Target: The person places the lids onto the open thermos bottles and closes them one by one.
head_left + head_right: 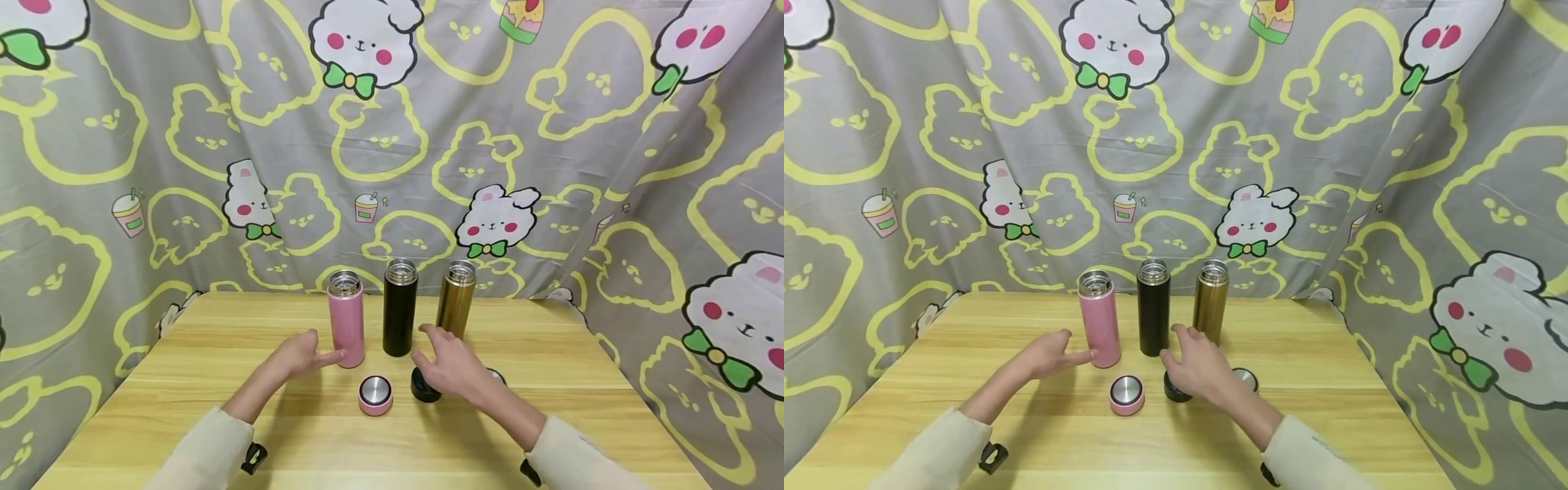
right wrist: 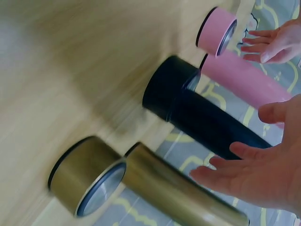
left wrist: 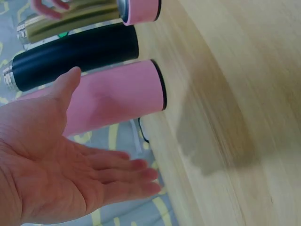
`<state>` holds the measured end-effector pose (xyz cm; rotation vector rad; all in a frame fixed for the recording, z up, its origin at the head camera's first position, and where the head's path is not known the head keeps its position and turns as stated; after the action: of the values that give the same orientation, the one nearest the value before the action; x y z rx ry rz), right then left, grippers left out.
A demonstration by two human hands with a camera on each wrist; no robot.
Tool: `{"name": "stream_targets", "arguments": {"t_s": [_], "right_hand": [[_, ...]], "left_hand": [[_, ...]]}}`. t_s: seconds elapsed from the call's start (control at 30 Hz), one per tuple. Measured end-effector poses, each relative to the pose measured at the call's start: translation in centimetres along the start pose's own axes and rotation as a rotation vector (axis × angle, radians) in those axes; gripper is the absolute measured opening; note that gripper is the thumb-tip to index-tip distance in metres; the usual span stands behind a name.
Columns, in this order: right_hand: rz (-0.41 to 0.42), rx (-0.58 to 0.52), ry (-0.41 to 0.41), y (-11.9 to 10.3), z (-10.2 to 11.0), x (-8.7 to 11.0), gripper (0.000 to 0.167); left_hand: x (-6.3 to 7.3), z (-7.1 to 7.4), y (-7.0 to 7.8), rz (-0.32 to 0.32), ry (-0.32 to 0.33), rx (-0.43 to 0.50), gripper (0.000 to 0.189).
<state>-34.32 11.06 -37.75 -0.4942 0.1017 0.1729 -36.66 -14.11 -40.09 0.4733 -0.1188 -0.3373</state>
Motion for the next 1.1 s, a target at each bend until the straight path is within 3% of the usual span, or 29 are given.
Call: {"name": "stream_targets", "arguments": {"t_s": [0.1,0.33,0.57,0.9,1.1], "right_hand": [[0.057,-0.035,-0.037,-1.2,-0.9,0.2,0.047],[0.190,-0.113,-0.019,-3.7,-1.7,0.3,0.032],[0.161,-0.175,-0.121,-4.8,-3.5,0.1,0.047],[0.069,-0.159,-0.260,-5.7,-7.0,0.2,0.068],[0.093,-0.129,-0.275,-6.1,-8.5,0.4,0.074]], "left_hand": [[0.1,-0.6,0.6,-0.031,-0.028,0.001,0.052],[0.2,-1.6,2.8,-0.162,-0.089,0.030,0.028],[0.0,-2.2,4.0,-0.218,-0.079,0.047,0.020],[-0.1,-3.1,4.0,-0.210,-0.048,0.121,0.017],[-0.1,-3.6,3.7,-0.193,-0.034,0.154,0.014]]}}
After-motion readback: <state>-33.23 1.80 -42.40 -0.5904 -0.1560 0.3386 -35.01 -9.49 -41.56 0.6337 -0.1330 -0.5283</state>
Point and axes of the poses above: each hand's wrist, its own x-axis away from the middle knuckle, its own z-axis out of the back of the hand, y = z × x, the point moved 10 cm from there along -x, towards the middle knuckle, and after that the axes turned 9 degrees about -z, right-handed, at the moved point
